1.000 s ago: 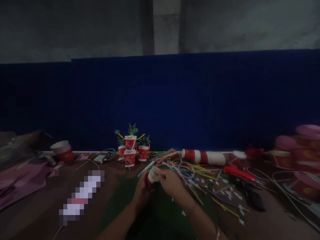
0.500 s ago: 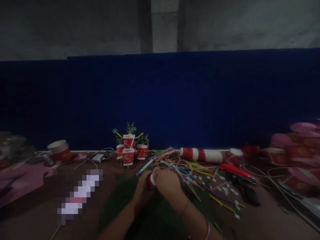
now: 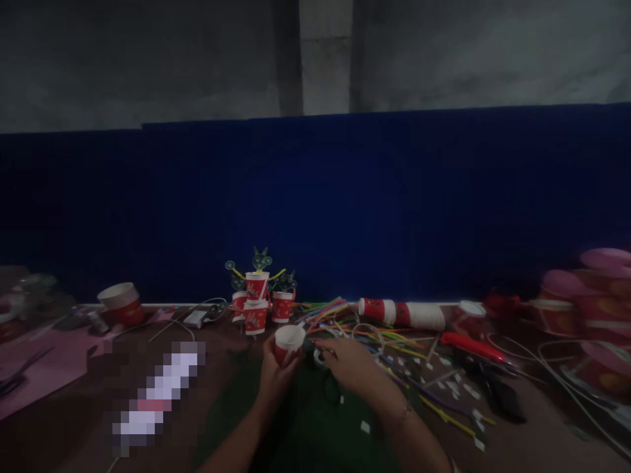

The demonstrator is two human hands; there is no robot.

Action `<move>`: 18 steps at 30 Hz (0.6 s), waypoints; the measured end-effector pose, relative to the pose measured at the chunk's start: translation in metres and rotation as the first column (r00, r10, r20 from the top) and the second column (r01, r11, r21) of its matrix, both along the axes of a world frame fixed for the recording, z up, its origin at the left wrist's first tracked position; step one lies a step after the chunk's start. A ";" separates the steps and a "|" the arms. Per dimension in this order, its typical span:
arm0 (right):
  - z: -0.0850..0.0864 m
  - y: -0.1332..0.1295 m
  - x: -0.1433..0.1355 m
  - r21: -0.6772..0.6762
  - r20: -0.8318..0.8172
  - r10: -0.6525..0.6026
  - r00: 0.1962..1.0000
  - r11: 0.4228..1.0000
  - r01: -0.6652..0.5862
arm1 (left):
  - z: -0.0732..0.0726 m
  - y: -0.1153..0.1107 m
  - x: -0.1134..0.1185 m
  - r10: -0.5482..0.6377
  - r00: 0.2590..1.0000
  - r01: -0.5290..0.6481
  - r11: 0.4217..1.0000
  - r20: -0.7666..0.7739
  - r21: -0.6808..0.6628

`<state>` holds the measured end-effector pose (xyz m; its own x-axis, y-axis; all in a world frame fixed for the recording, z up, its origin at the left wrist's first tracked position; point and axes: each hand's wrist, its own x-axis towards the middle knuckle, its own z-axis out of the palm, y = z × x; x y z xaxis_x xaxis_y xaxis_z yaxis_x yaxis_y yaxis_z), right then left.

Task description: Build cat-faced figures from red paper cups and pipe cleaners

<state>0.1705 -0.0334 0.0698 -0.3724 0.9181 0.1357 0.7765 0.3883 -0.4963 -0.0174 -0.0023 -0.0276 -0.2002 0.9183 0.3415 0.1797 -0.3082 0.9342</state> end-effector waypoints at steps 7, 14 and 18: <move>-0.021 0.001 0.013 -0.140 0.081 0.137 0.987 0.982 -0.125 | 0.002 -0.014 -0.004 -0.132 0.991 0.132 0.978 -0.012 0.163; -0.001 0.027 0.002 -0.011 -0.098 -0.270 0.958 0.963 0.271 | 0.032 -0.009 -0.008 0.197 0.929 -0.230 0.971 0.315 0.072; 0.022 0.077 -0.032 -0.416 -0.693 -0.410 0.592 0.899 0.136 | 0.062 0.028 -0.023 0.404 0.694 -0.447 0.891 0.596 -0.082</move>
